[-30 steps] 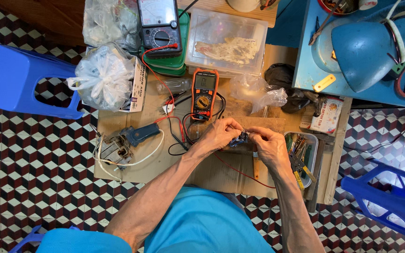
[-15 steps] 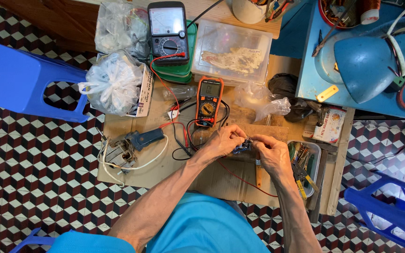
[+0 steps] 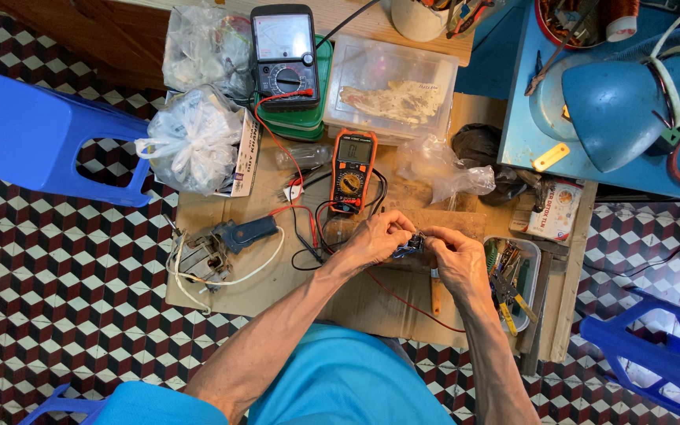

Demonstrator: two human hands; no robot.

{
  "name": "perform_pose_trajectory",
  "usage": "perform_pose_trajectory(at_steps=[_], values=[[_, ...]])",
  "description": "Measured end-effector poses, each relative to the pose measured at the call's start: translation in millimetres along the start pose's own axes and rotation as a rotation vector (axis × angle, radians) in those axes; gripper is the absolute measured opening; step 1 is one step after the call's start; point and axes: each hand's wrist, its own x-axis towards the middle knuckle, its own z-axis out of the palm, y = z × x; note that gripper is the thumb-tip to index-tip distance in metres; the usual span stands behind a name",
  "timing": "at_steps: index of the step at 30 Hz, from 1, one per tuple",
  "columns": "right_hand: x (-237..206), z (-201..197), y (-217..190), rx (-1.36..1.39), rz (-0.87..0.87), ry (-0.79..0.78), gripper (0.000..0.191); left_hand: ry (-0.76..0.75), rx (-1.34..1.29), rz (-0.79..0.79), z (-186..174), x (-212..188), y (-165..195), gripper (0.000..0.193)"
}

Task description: The person works at a cluttered workbench on a small electrical component, handling its wires and using a multimeter with probes to test it. They use pliers to adjust the part, hold it under the desk lamp, and continue manipulating and testing the component throughout the episode.

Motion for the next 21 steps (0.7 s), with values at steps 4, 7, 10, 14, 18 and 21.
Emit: perform_pose_trajectory(at_steps=[4, 7, 10, 14, 18, 21], values=[[-2, 0, -2, -0.004, 0.027, 0.012, 0.025, -0.011, -0.036, 0.000, -1, -3, 2, 0.023], [-4, 0, -4, 0.012, 0.043, 0.011, 0.025, -0.016, -0.041, 0.001, -1, -4, 3, 0.023], [-6, 2, -7, 0.020, 0.047, 0.015, 0.025, -0.017, -0.050, -0.038, -1, -3, 3, 0.023], [-9, 3, -6, 0.059, 0.060, 0.015, 0.025, -0.018, -0.036, -0.052, 0, -3, -2, 0.023], [-9, 5, 4, 0.145, 0.065, 0.053, 0.026, -0.009, -0.017, -0.022, 4, 0, -6, 0.023], [-11, 4, 15, 0.292, 0.067, 0.099, 0.026, 0.059, -0.031, 0.059, 5, -3, -5, 0.026]])
